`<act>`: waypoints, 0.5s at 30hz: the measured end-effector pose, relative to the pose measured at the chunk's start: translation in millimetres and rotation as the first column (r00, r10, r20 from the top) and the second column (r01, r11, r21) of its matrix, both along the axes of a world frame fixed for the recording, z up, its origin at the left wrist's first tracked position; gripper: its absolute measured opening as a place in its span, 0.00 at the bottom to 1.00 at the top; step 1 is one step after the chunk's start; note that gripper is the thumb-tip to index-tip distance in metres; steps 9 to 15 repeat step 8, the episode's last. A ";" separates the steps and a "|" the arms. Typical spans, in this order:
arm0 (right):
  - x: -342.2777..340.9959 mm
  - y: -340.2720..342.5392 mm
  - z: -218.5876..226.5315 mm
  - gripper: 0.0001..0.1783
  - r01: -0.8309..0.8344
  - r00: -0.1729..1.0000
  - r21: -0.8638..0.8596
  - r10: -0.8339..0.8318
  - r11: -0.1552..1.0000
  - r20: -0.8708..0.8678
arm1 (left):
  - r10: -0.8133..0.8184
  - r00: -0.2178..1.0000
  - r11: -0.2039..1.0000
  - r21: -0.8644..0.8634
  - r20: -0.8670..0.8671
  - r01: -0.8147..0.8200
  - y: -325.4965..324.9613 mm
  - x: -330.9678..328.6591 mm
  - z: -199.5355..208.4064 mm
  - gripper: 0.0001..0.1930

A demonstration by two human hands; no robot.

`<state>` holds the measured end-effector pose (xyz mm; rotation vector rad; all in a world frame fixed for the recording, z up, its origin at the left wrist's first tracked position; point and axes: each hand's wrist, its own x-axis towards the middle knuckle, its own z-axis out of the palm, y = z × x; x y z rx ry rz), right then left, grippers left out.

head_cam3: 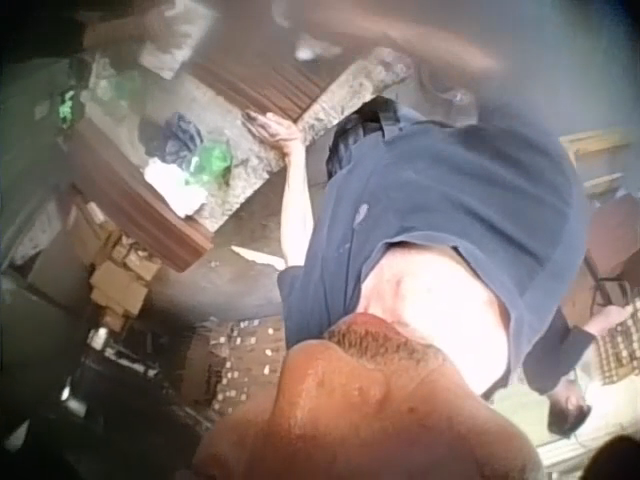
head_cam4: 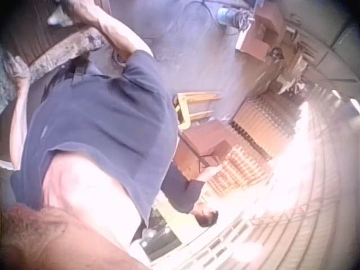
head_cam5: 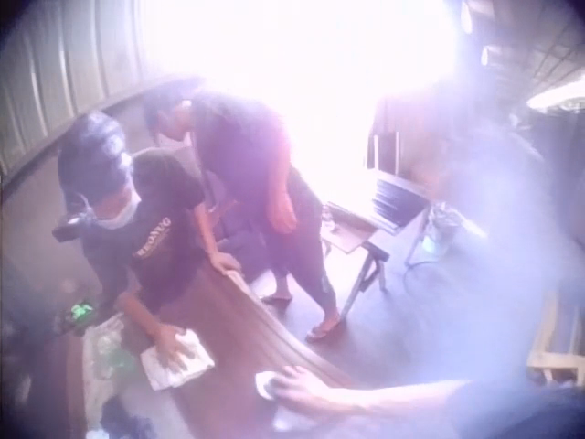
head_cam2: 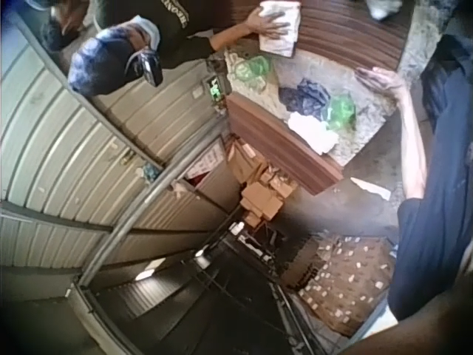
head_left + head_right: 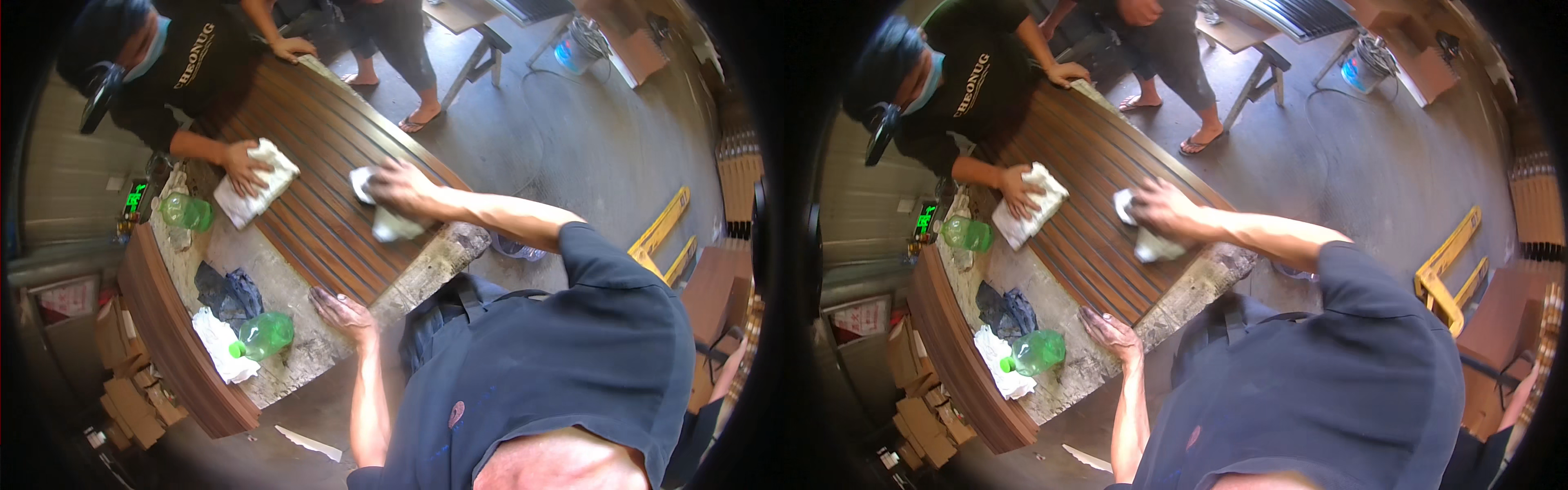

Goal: The person wipes several wooden panels with a cloth and liquid from a plastic bottle on a workbench.

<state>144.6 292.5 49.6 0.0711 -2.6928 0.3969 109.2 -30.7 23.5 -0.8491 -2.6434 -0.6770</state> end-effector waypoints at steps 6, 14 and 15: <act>-12.2 -23.4 -29.0 0.24 0.067 0.998 -0.091 -0.066 0.994 0.008 | 0.005 1.000 1.000 0.008 0.001 -0.005 -5.0 0.5 -4.9 0.25; 17.3 -35.1 -21.8 0.25 -0.014 0.996 -0.071 0.020 0.997 0.083 | 0.034 0.999 0.999 0.008 0.034 -0.035 -4.3 3.4 -4.8 0.26; 17.3 -35.1 -21.8 0.25 -0.014 0.996 -0.071 0.020 0.997 0.083 | 0.034 0.999 0.999 0.008 0.034 -0.035 -4.3 3.4 -4.8 0.26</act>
